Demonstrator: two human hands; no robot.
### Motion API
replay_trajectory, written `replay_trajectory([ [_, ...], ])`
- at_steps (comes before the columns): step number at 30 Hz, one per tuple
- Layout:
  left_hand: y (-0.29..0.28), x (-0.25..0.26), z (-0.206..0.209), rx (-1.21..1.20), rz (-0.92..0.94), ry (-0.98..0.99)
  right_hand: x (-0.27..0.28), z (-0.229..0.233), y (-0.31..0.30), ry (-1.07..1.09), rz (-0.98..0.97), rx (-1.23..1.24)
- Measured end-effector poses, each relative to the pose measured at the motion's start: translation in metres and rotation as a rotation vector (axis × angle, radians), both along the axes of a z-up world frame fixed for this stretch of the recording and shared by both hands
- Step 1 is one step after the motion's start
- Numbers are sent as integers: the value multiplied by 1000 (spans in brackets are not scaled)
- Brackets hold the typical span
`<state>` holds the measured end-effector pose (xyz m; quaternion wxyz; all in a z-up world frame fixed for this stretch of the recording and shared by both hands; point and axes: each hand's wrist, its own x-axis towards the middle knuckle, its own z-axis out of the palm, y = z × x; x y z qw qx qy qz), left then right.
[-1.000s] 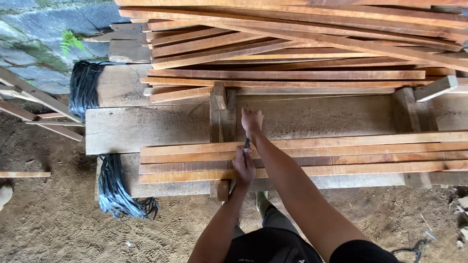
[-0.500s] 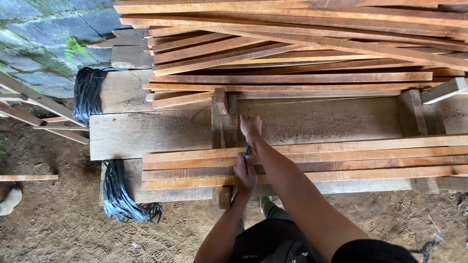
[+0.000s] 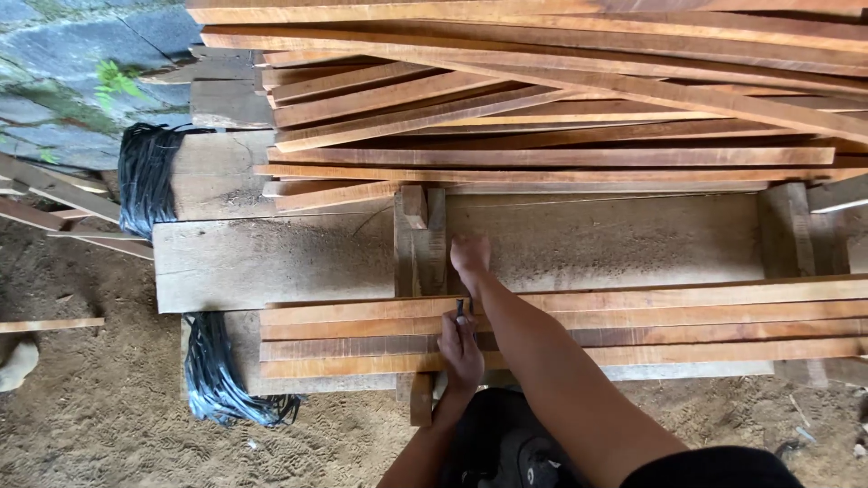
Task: Bundling multiple thin wooden planks together using ties at several points.
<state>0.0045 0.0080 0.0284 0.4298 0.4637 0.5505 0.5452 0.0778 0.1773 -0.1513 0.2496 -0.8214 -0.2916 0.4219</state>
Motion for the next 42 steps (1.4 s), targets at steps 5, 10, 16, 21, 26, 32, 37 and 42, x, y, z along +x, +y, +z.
replay_trajectory([
  [5,-4,1,-1,-4,-20,2,10,13,0,-295,297,-7],
  [10,1,3,14,-76,-57,-23,6,36,3,-136,-204,193],
  [16,34,-4,-53,-253,-288,224,38,91,-23,-155,146,161],
  [21,93,-36,-111,-295,-501,-817,39,135,-77,195,-238,361],
  [26,112,-44,-97,-217,-461,23,38,175,-132,296,-50,354],
  [32,140,-43,-140,-357,-393,280,41,182,-147,31,399,284],
  [37,138,-36,-142,-421,-304,-97,23,204,-167,-275,842,382],
  [42,123,-36,-108,-416,-335,312,21,143,-164,-661,994,542],
])
